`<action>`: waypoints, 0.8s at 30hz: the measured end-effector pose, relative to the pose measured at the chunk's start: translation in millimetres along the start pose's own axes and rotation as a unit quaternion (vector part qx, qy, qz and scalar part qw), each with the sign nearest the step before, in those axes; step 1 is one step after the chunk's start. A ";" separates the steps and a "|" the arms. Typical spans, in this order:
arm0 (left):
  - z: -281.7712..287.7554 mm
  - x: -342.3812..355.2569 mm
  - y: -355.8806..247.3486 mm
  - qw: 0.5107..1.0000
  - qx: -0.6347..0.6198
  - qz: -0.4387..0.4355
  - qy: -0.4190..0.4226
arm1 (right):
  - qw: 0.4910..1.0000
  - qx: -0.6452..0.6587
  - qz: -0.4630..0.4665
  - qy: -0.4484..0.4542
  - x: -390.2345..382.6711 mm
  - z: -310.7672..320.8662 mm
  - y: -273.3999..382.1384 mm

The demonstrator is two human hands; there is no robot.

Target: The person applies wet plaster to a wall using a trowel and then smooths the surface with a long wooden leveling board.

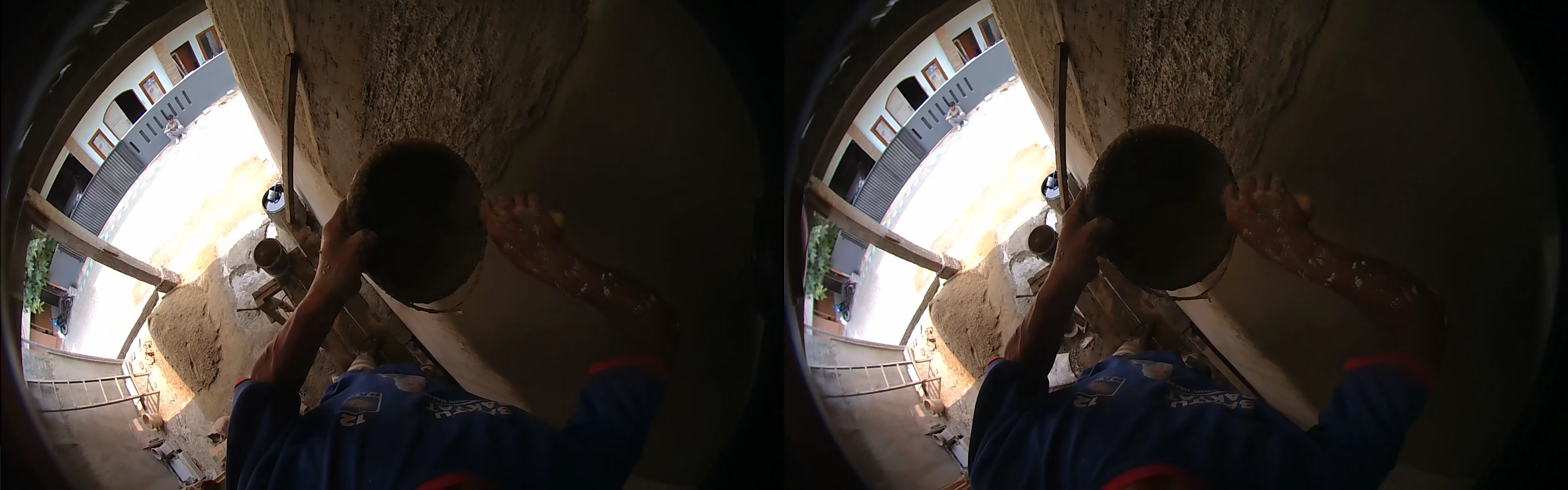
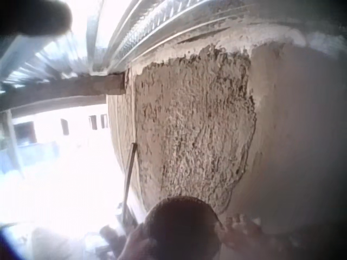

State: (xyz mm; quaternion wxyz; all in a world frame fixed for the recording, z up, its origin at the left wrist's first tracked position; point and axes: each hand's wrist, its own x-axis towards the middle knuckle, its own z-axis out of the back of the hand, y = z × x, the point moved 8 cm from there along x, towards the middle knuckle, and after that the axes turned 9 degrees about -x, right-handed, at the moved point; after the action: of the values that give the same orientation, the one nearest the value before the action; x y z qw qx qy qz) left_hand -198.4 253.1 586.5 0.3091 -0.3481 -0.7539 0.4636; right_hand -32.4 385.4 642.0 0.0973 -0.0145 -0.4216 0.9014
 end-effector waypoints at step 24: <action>-10.6 -6.3 11.2 0.996 -0.036 0.074 -0.030 | 0.918 0.394 -0.022 0.029 -27.0 -40.7 -3.4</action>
State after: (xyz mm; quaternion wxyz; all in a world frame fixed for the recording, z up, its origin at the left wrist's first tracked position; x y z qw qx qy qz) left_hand -183.7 256.8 579.3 0.2385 -0.3997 -0.7513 0.4679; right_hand -1.1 413.3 616.9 0.1275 0.0084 -0.0297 0.9914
